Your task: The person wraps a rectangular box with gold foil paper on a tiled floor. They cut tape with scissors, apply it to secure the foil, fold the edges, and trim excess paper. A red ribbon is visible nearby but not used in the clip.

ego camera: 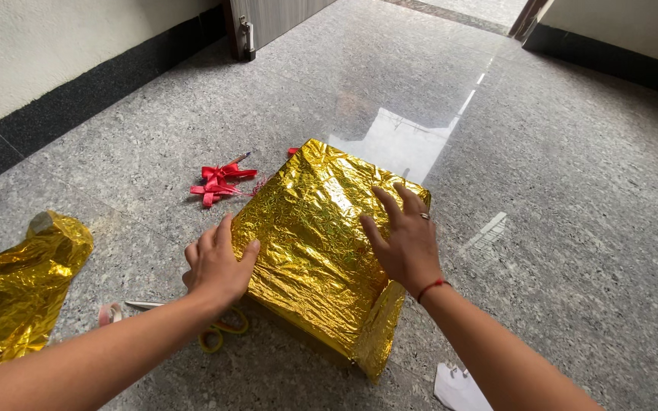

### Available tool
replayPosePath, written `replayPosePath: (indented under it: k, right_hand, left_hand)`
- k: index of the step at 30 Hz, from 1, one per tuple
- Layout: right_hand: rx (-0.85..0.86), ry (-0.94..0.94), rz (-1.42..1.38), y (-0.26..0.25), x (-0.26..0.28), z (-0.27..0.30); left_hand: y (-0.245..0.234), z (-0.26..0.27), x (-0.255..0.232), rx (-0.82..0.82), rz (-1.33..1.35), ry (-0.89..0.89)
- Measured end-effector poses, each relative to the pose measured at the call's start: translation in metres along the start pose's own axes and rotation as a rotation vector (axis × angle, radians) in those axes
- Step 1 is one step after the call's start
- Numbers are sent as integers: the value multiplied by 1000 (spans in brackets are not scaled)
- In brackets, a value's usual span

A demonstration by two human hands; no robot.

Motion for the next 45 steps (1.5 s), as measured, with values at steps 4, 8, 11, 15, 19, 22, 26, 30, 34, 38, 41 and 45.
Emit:
replayPosePath:
  k: [4, 8, 11, 15, 19, 22, 26, 30, 34, 38, 41, 45]
  right_hand:
    - [177, -22, 45, 23, -18, -18]
    - [325, 1, 59, 35, -36, -9]
    - [378, 2, 69, 34, -44, 2]
    - [393, -9, 81, 31, -47, 6]
    - [411, 1, 73, 29, -46, 6]
    - [422, 3, 90, 27, -46, 7]
    - [437, 3, 109, 26, -48, 7]
    - [456, 10, 121, 24, -56, 7]
    - [440, 25, 122, 20, -68, 10]
    - [387, 45, 116, 14, -82, 17]
    - [348, 67, 105, 10, -89, 21]
    - [375, 116, 125, 10, -96, 29]
  left_hand:
    - [12, -7, 6, -67, 58, 40]
    - [19, -8, 5, -88, 55, 16]
    - [16, -6, 4, -60, 53, 14]
    - [9, -1, 0, -51, 33, 19]
    - [4, 5, -2, 5, 103, -31]
    - [1, 6, -4, -16, 98, -36]
    - [5, 6, -5, -40, 99, -32]
    - [11, 4, -10, -66, 100, -2]
    - [22, 1, -20, -70, 101, 4]
    - [31, -3, -34, -105, 111, 62]
    - [31, -11, -44, -98, 98, 96]
    - [29, -23, -56, -97, 74, 151]
Point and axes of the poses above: each hand's wrist, its own z-axis away from the middle knuckle, its own y-axis out of the palm, x = y × z, the point moved 4 cm from there along -z, towards the middle knuckle, and after that the axes turned 13 degrees about -y, right-handed, at the moved point
